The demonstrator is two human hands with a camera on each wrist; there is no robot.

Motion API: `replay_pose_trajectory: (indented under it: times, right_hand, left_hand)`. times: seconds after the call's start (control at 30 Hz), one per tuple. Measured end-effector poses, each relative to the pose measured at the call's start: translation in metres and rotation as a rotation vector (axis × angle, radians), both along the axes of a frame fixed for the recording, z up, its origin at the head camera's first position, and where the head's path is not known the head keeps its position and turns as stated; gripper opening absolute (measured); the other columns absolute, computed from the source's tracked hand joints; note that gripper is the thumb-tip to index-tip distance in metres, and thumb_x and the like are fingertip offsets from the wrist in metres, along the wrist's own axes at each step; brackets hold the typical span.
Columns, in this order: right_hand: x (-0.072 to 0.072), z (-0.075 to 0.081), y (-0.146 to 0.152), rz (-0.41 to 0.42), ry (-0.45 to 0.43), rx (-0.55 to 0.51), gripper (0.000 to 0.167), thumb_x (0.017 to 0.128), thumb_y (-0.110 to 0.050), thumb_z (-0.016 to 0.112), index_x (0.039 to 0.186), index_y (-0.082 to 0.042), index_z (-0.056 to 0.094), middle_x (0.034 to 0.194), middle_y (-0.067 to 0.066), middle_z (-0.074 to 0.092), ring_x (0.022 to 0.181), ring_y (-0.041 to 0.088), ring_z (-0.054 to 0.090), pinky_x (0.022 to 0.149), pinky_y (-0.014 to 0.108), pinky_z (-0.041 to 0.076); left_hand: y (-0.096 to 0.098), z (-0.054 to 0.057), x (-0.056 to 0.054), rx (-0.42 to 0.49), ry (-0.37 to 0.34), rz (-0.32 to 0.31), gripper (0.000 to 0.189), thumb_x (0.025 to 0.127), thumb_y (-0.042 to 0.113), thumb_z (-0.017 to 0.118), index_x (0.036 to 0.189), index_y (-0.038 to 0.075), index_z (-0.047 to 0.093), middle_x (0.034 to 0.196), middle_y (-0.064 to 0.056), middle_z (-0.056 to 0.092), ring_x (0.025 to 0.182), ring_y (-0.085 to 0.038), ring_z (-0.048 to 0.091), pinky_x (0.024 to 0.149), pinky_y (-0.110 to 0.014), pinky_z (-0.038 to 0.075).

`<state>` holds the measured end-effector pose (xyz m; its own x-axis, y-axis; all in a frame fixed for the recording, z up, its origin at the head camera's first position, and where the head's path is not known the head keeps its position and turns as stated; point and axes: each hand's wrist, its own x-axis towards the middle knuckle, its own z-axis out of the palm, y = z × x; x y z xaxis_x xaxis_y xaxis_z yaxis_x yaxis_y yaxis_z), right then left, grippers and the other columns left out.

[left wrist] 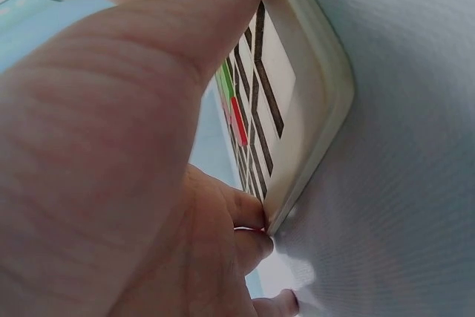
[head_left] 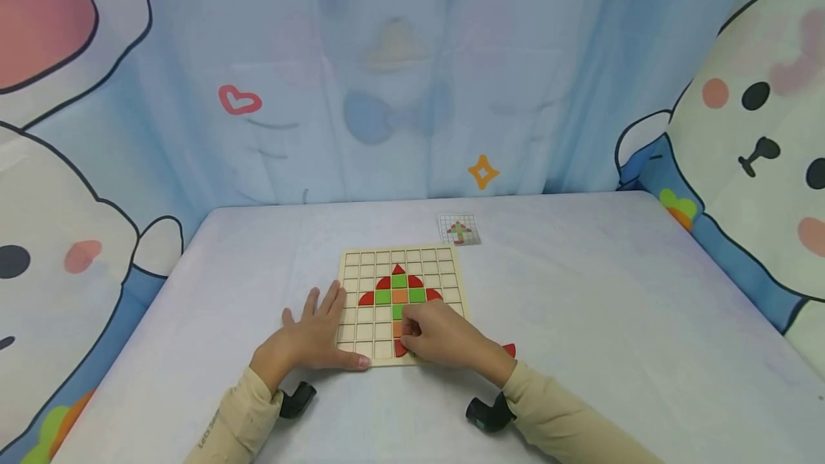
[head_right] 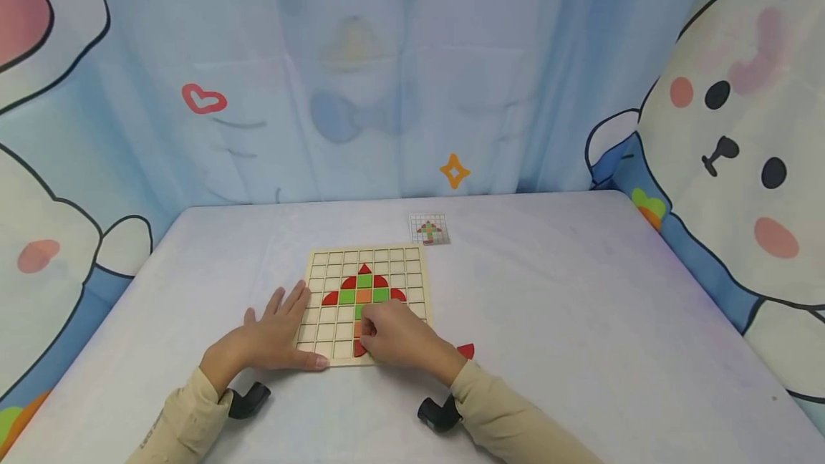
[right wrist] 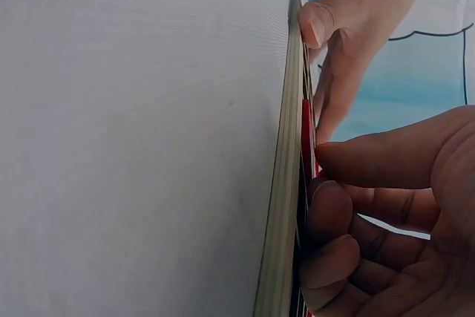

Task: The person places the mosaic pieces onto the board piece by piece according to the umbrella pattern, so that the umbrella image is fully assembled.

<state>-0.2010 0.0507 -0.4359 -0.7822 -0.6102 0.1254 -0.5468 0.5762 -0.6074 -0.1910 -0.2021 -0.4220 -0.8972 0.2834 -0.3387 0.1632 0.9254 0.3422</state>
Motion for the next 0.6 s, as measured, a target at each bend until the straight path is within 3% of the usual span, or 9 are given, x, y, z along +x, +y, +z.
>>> replay_pose_trajectory:
  times: [0.33,0.6]
  right_hand:
    - [-0.0027,0.0041,0.0075,0.113,-0.075,-0.009,0.02,0.087,0.008,0.073,0.087,-0.011,0.069,0.074,-0.01,0.059,0.07,0.006,0.053,0.065,0.026,0.048]
    - [-0.0015,0.0048,0.0047,0.098,-0.081,0.015,0.017,0.091,0.004,0.075,0.089,-0.011,0.069,0.075,-0.009,0.058,0.07,0.007,0.053,0.066,0.026,0.047]
  left_hand:
    - [0.0007,0.0019,0.0003,0.02,-0.005,0.004,0.135,0.08,0.067,0.086,0.171,0.0,0.012,0.179,-0.018,0.004,0.161,-0.048,0.001,0.115,-0.084,0.006]
    - [0.0003,0.0007,0.0001,-0.002,0.004,0.003,0.135,0.079,0.068,0.086,0.17,-0.001,0.013,0.178,-0.019,0.005,0.16,-0.051,0.003,0.113,-0.085,0.009]
